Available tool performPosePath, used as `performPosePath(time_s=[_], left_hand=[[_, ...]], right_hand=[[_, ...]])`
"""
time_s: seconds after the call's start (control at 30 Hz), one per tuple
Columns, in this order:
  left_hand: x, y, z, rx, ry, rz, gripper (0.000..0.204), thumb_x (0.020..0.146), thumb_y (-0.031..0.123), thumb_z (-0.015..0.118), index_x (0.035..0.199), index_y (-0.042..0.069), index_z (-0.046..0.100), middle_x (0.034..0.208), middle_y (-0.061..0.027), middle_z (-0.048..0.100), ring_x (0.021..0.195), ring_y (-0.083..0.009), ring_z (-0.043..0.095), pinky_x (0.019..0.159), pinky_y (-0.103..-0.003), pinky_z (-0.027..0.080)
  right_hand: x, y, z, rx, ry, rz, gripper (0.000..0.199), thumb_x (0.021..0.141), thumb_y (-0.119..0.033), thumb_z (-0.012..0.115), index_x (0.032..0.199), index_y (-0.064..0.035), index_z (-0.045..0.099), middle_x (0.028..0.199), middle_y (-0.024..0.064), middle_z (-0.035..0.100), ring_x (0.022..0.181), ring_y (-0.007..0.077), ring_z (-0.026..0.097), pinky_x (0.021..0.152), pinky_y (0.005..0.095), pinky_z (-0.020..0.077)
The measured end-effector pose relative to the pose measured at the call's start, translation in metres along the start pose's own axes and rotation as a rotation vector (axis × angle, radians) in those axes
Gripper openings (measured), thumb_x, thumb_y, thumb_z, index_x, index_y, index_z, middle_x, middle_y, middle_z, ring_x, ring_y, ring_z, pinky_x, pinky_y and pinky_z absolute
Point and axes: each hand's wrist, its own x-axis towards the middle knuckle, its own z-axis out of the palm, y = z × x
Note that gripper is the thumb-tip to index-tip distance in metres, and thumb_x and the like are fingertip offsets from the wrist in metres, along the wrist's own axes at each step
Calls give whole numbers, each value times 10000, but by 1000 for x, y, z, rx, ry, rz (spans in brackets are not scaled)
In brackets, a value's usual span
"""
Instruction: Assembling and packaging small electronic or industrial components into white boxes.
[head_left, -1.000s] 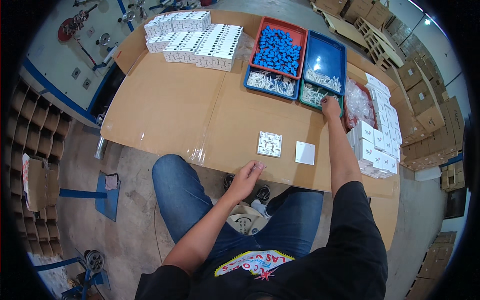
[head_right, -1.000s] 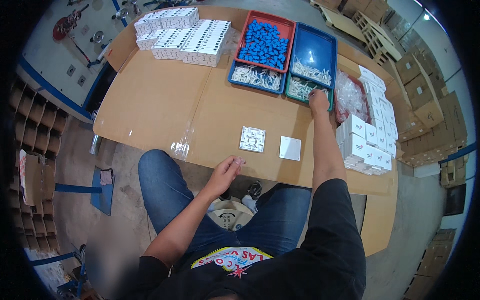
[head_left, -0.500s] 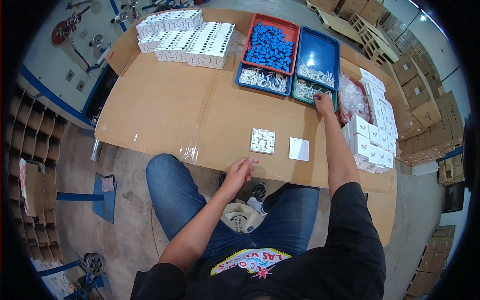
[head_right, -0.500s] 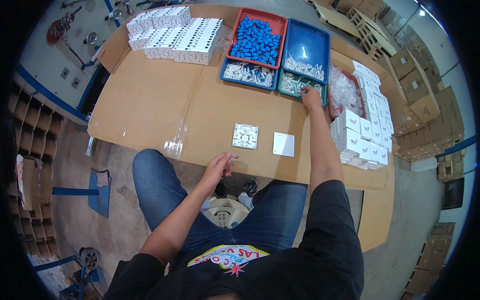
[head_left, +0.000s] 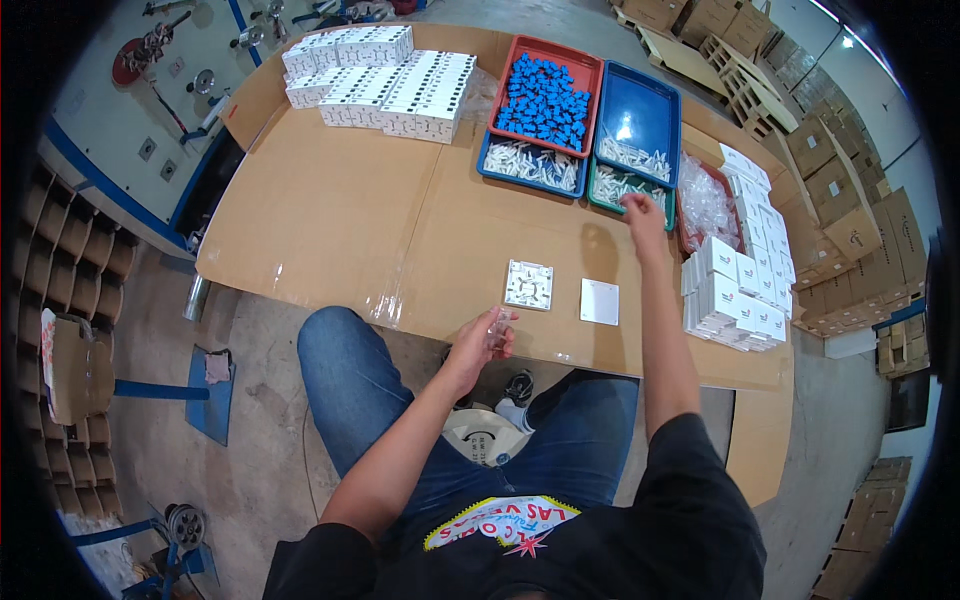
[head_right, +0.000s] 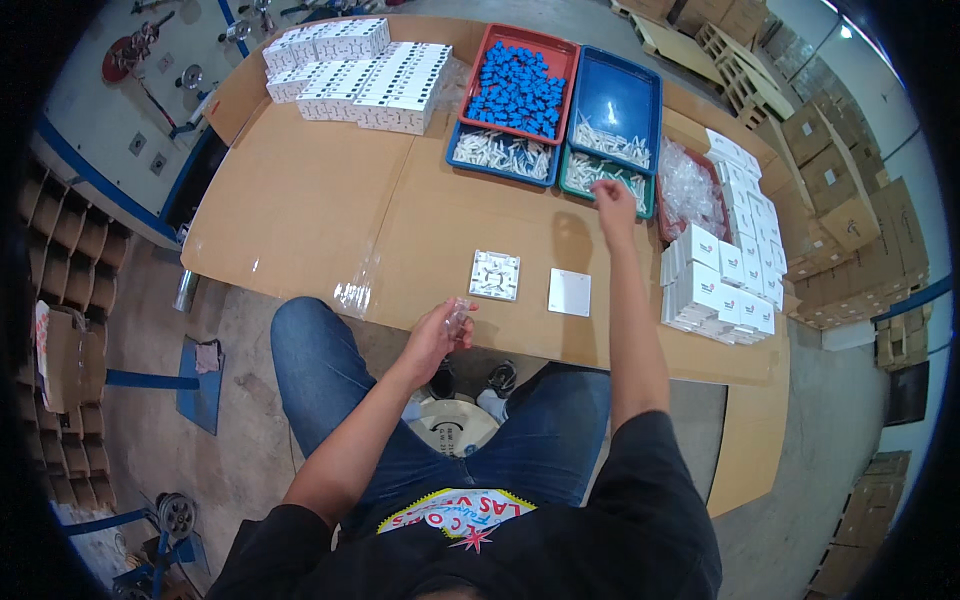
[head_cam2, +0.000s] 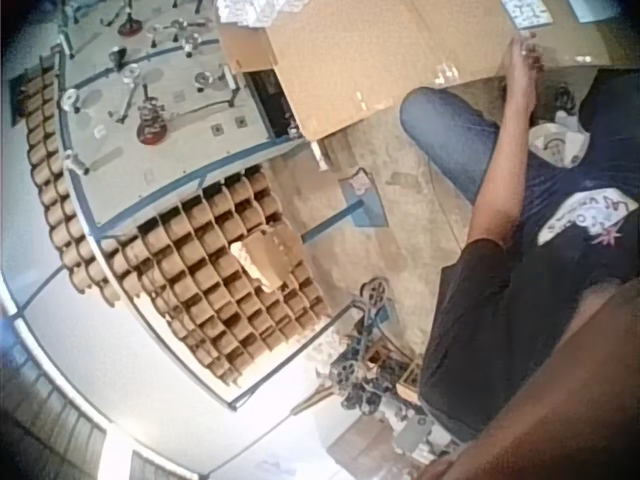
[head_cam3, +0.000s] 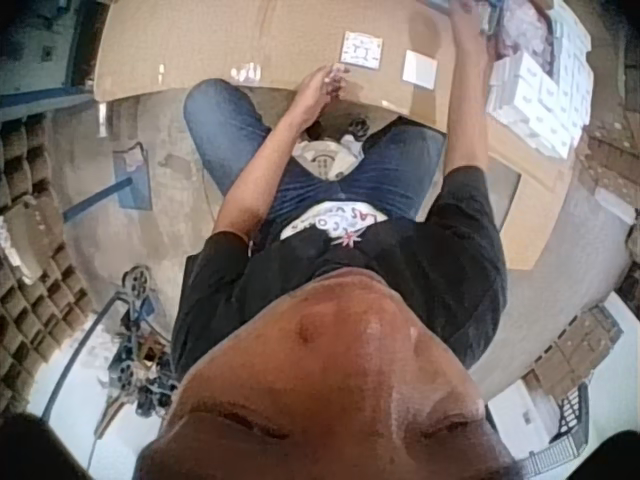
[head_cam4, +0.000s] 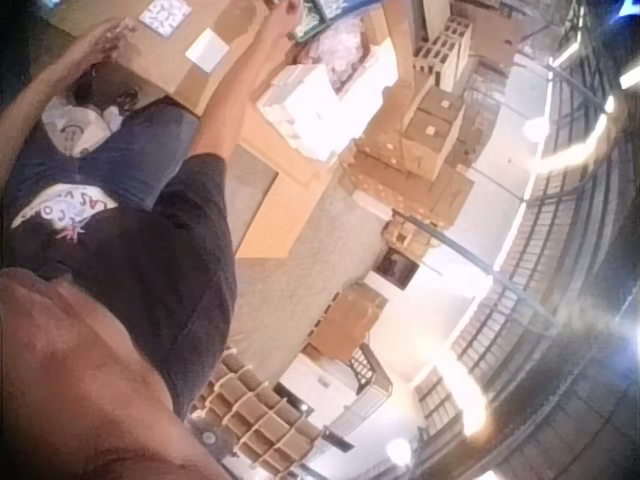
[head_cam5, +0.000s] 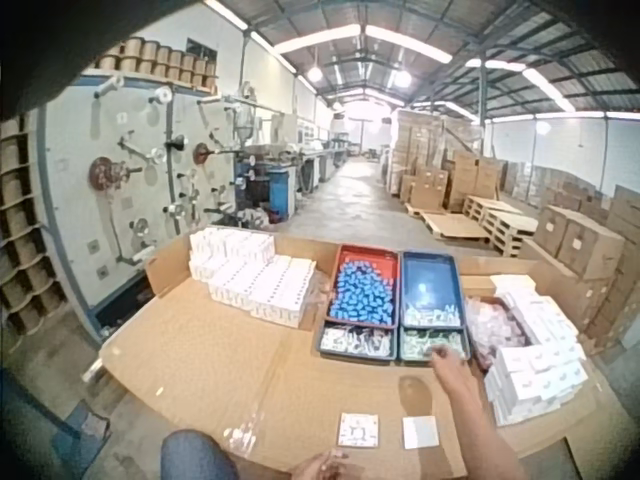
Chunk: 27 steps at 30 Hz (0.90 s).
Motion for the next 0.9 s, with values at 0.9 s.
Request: performPosePath(time_s=[0.9], left_hand=[[-16,11,12,-201,-312,20,411,1026,471,494,1149,103,630,962,-25,651,867,-132,633,805,-310,497]], right_hand=[[-219,-150,46,145,-718,-44,244,1011,-182,582,1058,26,703,1124,75,685,970,138,623,833,282,495]])
